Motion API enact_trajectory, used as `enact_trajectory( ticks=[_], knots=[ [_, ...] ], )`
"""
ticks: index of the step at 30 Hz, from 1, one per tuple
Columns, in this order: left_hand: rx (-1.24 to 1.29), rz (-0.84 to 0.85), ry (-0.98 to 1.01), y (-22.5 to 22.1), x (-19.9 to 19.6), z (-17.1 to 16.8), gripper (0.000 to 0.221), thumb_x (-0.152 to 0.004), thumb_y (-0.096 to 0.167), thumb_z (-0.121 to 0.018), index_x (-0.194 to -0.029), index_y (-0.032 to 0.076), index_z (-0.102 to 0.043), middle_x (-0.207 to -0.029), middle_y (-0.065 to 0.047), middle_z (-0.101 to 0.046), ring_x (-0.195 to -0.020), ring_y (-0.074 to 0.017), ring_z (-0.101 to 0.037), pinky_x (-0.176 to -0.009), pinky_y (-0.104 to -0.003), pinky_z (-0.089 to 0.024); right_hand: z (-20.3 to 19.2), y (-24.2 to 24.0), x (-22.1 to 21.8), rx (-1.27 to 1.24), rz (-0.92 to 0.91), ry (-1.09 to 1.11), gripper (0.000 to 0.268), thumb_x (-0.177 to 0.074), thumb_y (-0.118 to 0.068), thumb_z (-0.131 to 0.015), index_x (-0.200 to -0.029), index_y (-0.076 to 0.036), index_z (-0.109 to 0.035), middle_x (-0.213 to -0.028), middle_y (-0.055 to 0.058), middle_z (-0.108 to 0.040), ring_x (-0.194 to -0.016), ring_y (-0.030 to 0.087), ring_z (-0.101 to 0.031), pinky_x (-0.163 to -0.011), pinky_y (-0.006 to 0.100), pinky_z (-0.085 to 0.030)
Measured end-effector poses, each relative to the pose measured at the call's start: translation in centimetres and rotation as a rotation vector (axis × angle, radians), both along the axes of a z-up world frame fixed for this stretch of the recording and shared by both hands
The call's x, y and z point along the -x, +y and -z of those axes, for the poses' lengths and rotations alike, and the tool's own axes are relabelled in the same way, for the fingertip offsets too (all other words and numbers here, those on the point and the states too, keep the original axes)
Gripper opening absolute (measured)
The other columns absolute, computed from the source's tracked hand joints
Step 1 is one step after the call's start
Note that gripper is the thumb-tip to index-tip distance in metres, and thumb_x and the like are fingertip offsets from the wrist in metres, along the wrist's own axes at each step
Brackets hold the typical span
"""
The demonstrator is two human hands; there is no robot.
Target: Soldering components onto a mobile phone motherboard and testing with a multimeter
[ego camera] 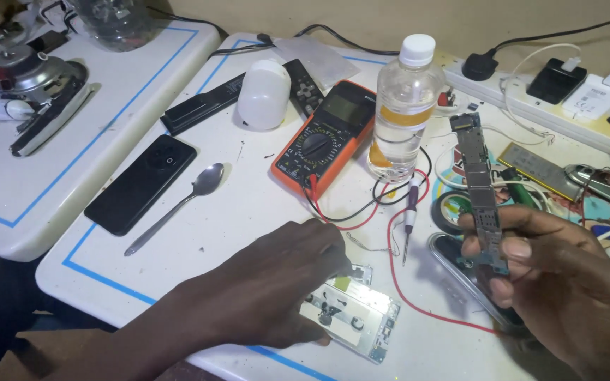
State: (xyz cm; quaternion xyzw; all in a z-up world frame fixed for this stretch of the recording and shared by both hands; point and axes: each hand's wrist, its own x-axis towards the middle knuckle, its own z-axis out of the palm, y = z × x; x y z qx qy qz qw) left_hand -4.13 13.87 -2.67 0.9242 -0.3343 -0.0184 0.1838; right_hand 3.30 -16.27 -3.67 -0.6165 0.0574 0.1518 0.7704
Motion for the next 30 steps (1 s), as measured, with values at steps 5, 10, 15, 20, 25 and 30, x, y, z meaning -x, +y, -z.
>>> enact_trajectory(
  ticks=[5, 10, 15, 20, 25, 30],
  knots=[
    [0.026, -0.053, 0.005, -0.2, 0.0, -2.6, 0.071, -0.066, 0.044, -0.087, -0.118, 0.003, -0.061, -0.122, -0.013, -0.063, -0.111, -0.0336, -0.06, -0.094, -0.042, -0.045, 1.4, -1.3, -0.4, -0.133, -0.075, -0.144, 0.036, -0.08, -0.007, -0.059, -0.112, 0.009, -0.063, -0.091, 0.023, -0.064, -0.089, 0.034, -0.064, -0.042, 0.036, -0.04],
    [0.146, -0.398, 0.304, -2.6, -0.1, -4.7, 0.075, -0.066, 0.053, -0.09, -0.117, 0.023, -0.046, -0.104, 0.005, -0.07, -0.076, -0.0205, -0.07, -0.067, -0.034, -0.052, -1.0, -2.3, 0.1, -0.139, -0.077, -0.217, 0.039, -0.082, -0.013, -0.067, -0.119, -0.002, -0.065, -0.07, 0.01, -0.059, -0.09, 0.023, -0.071, -0.041, 0.036, -0.046],
    [0.765, -0.444, 0.739, -6.7, -2.3, -4.9, 0.072, -0.06, 0.036, -0.081, -0.127, 0.019, -0.06, -0.106, -0.007, -0.083, -0.088, -0.0112, -0.073, -0.067, -0.025, -0.055, -1.6, -4.8, -1.2, -0.218, -0.096, -0.402, 0.057, -0.083, -0.022, -0.07, -0.134, 0.004, -0.063, -0.089, 0.018, -0.07, -0.062, 0.022, -0.064, -0.049, 0.03, -0.053],
    [1.001, -0.439, 0.952, -9.3, -4.5, -4.2, 0.052, -0.073, 0.014, -0.08, -0.115, 0.013, -0.051, -0.103, -0.009, -0.071, -0.088, -0.0149, -0.063, -0.074, -0.029, -0.052, -2.9, -4.8, -0.9, -0.166, 0.058, -0.397, 0.057, -0.077, -0.019, -0.065, -0.13, 0.003, -0.065, -0.093, 0.014, -0.067, -0.079, 0.021, -0.064, -0.051, 0.029, -0.049],
    [0.946, -0.269, 0.76, -8.8, -5.8, -0.9, 0.068, -0.072, 0.041, -0.077, -0.13, 0.015, -0.051, -0.147, -0.002, -0.051, -0.149, -0.0151, -0.041, -0.12, -0.03, -0.025, -3.9, -4.0, -0.7, 0.002, 0.235, -0.306, 0.06, -0.075, -0.011, -0.049, -0.131, 0.005, -0.06, -0.107, 0.019, -0.061, -0.086, 0.029, -0.056, -0.051, 0.039, -0.038],
    [0.863, -0.417, 1.067, -7.8, -5.3, -2.5, 0.111, -0.079, 0.036, -0.07, -0.167, 0.028, -0.003, -0.119, -0.01, -0.086, -0.119, -0.01, -0.074, -0.112, -0.031, -0.038, -2.5, -3.6, -0.9, -0.02, 0.191, -0.378, 0.048, -0.077, -0.001, -0.053, -0.124, 0.004, -0.058, -0.131, 0.025, -0.069, -0.088, 0.037, -0.066, -0.048, 0.046, -0.045]
  ],
)
